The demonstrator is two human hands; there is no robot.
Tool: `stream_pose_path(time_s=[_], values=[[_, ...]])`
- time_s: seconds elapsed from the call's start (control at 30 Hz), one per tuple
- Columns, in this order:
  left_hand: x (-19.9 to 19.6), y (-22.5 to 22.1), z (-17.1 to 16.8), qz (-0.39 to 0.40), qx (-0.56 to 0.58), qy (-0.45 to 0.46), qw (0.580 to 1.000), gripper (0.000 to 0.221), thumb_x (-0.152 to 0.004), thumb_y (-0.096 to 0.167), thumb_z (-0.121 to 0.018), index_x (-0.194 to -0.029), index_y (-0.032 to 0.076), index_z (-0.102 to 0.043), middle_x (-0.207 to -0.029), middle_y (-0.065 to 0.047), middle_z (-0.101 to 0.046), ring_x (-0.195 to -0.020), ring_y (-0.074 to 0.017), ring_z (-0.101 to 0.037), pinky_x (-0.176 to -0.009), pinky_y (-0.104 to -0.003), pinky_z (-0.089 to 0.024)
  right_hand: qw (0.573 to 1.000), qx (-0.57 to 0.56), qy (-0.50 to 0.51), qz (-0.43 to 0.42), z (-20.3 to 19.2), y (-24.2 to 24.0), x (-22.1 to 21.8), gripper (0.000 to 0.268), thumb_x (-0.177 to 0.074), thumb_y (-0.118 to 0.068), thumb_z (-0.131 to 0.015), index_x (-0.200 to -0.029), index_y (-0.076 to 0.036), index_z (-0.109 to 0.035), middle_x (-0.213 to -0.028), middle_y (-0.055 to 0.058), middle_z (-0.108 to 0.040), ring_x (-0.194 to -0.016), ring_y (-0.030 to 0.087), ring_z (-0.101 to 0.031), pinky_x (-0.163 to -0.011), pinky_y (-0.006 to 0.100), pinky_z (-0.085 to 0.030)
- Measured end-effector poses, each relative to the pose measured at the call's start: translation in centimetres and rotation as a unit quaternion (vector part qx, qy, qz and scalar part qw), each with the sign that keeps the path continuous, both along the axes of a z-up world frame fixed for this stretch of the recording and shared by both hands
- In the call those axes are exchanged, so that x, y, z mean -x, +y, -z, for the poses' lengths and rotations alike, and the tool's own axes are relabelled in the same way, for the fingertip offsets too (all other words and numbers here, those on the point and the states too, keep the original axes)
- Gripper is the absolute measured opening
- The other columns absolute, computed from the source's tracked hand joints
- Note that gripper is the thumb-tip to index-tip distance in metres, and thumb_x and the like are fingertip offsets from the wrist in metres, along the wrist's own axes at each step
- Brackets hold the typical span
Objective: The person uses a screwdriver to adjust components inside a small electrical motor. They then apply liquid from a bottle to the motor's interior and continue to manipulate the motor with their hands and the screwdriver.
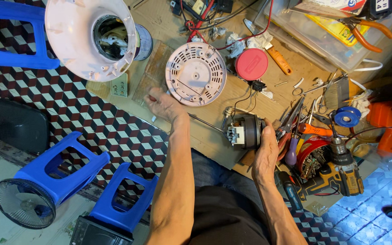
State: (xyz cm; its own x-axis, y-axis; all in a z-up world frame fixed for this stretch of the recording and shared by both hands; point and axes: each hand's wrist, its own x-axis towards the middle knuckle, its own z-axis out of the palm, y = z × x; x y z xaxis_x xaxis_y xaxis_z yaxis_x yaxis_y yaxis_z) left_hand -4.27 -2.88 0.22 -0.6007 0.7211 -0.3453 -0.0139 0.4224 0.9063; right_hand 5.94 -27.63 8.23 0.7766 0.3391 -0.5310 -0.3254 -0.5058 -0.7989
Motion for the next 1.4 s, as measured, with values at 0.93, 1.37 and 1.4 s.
stream_pose_path(time_s=[0.93,1.37,1.4], values=[[-0.5,-13.9,-16.7,0.591,0.417,-0.381,0.576,0.030,-0.098,0.037,-0.053,-0.114,0.012,-0.057,-0.107,-0.011,-0.068,-0.099,-0.0271,-0.065,-0.090,-0.044,-0.054,0.893,-0.301,0.045,0.332,-11.2,-0.5,7.8,0.040,-0.105,-0.024,-0.058,-0.134,0.002,-0.050,-0.135,0.018,-0.064,-0.127,0.025,-0.060,-0.110,0.039,-0.048],[-13.4,-7.5,-6.2,0.972,-0.183,0.131,-0.063,0.092,-0.063,0.059,-0.082,-0.137,0.011,-0.058,-0.122,-0.020,-0.064,-0.117,-0.0406,-0.059,-0.098,-0.049,-0.049,0.906,0.022,0.099,0.412,-13.5,-7.7,18.5,0.037,-0.102,-0.022,-0.052,-0.132,-0.002,-0.058,-0.071,0.007,-0.056,-0.053,0.014,-0.054,-0.049,0.032,-0.052],[-12.5,-7.4,-6.0,0.974,-0.177,0.136,-0.024,0.088,-0.063,0.055,-0.081,-0.137,0.012,-0.060,-0.122,-0.020,-0.063,-0.115,-0.0412,-0.059,-0.097,-0.049,-0.049,0.903,0.039,0.123,0.410,-13.3,-7.1,19.2,0.038,-0.101,-0.022,-0.054,-0.132,-0.002,-0.060,-0.070,0.007,-0.056,-0.051,0.014,-0.053,-0.046,0.031,-0.050]])
